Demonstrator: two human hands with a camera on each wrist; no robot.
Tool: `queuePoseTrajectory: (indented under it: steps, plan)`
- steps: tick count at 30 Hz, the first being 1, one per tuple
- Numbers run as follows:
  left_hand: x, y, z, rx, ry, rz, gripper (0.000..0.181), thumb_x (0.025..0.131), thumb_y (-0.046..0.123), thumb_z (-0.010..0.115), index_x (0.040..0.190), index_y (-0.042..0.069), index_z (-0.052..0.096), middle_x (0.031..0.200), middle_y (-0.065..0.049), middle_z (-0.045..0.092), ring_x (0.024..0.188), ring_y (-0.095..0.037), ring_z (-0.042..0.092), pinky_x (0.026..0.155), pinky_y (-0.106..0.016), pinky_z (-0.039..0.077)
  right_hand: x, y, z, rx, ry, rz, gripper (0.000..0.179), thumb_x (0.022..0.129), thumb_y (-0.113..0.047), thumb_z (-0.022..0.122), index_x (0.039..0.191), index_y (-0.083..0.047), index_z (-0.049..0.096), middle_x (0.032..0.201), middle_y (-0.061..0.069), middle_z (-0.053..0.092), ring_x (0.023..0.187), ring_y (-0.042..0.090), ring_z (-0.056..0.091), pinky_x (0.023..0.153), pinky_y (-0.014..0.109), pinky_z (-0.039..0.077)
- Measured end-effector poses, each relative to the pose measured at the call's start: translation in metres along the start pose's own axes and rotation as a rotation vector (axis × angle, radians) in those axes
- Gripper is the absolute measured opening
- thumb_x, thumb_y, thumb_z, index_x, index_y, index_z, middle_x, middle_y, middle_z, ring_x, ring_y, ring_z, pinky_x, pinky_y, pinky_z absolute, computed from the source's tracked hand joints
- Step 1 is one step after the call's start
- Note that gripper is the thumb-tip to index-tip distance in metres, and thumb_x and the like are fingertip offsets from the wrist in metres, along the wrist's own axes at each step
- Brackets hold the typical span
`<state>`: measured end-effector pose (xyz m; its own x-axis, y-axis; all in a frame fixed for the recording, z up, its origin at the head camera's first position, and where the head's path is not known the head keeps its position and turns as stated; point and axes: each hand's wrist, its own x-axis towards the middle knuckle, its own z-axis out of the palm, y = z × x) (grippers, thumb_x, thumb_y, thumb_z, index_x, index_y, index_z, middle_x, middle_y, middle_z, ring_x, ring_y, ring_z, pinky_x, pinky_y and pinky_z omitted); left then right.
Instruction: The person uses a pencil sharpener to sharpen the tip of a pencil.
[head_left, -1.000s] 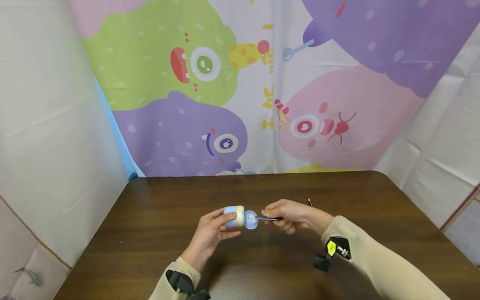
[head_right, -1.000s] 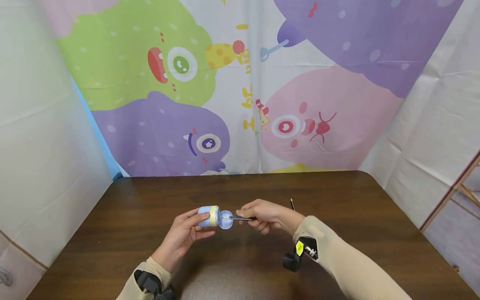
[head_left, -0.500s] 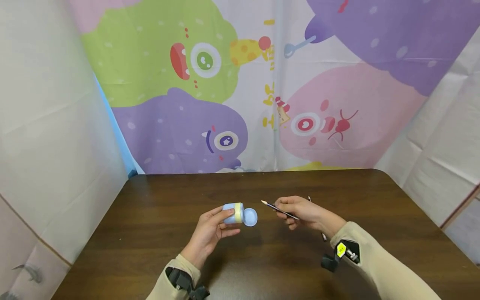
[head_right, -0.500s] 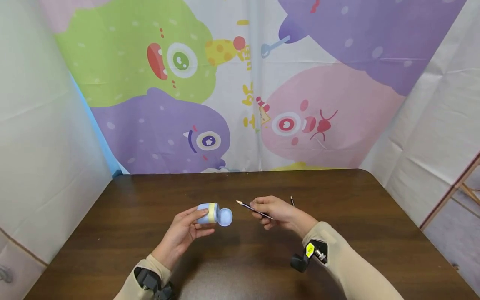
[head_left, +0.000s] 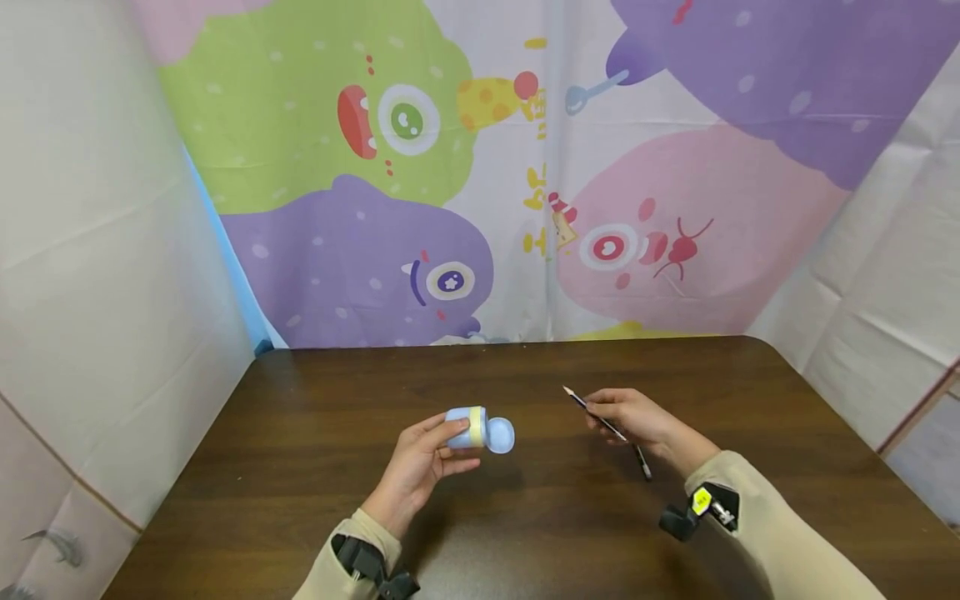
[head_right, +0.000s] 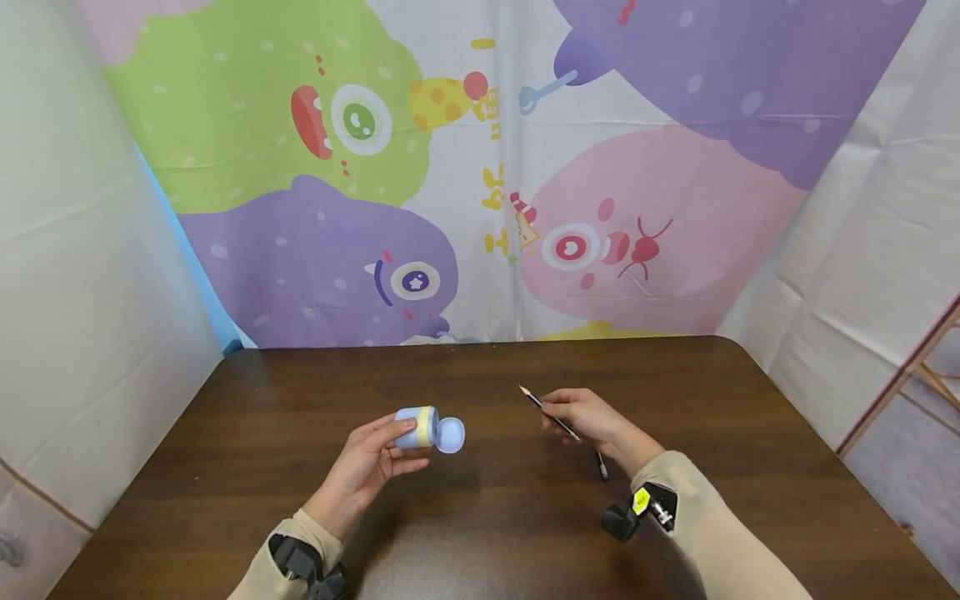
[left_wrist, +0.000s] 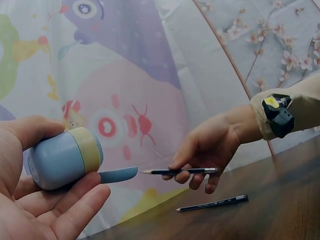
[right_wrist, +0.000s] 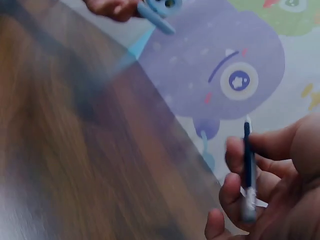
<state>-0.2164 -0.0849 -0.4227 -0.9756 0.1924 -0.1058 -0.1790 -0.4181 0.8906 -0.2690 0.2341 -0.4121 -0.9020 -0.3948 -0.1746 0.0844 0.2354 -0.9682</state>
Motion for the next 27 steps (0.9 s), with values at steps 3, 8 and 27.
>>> queuePoseTrajectory:
  steps: [3,8,27]
  plan:
    - [0.001,-0.002,-0.001,0.000,-0.002,-0.001,0.048,0.090,0.004,0.060,0.131,-0.018,0.046,0.088,-0.010,0.065,0.072,-0.019,0.070,0.068,-0.035,0.062,0.001,0.003,-0.003,-0.022,0.042,0.019,0.040,0.101,-0.009,0.052,0.128,0.020,0.044,0.082,0.004,0.067,0.068,0.013,0.059,0.054,0.024,0.048]
    - [0.002,-0.004,-0.002,-0.002,-0.003,-0.004,0.049,0.090,0.004,0.061,0.131,-0.018,0.046,0.089,-0.011,0.064,0.072,-0.019,0.070,0.068,-0.035,0.062,0.004,0.010,-0.005,-0.120,0.107,0.037,0.035,0.097,-0.007,0.059,0.119,0.018,0.051,0.083,0.009,0.070,0.062,0.014,0.062,0.051,0.027,0.056]
    - [0.001,-0.003,-0.002,-0.005,-0.010,-0.007,0.048,0.091,0.003,0.060,0.132,-0.017,0.046,0.090,-0.010,0.065,0.074,-0.019,0.070,0.069,-0.035,0.062,0.022,0.027,0.004,-0.410,0.186,0.210,0.014,0.085,-0.004,0.072,0.078,0.002,0.062,0.055,0.010,0.061,0.042,0.014,0.059,0.043,0.029,0.056]
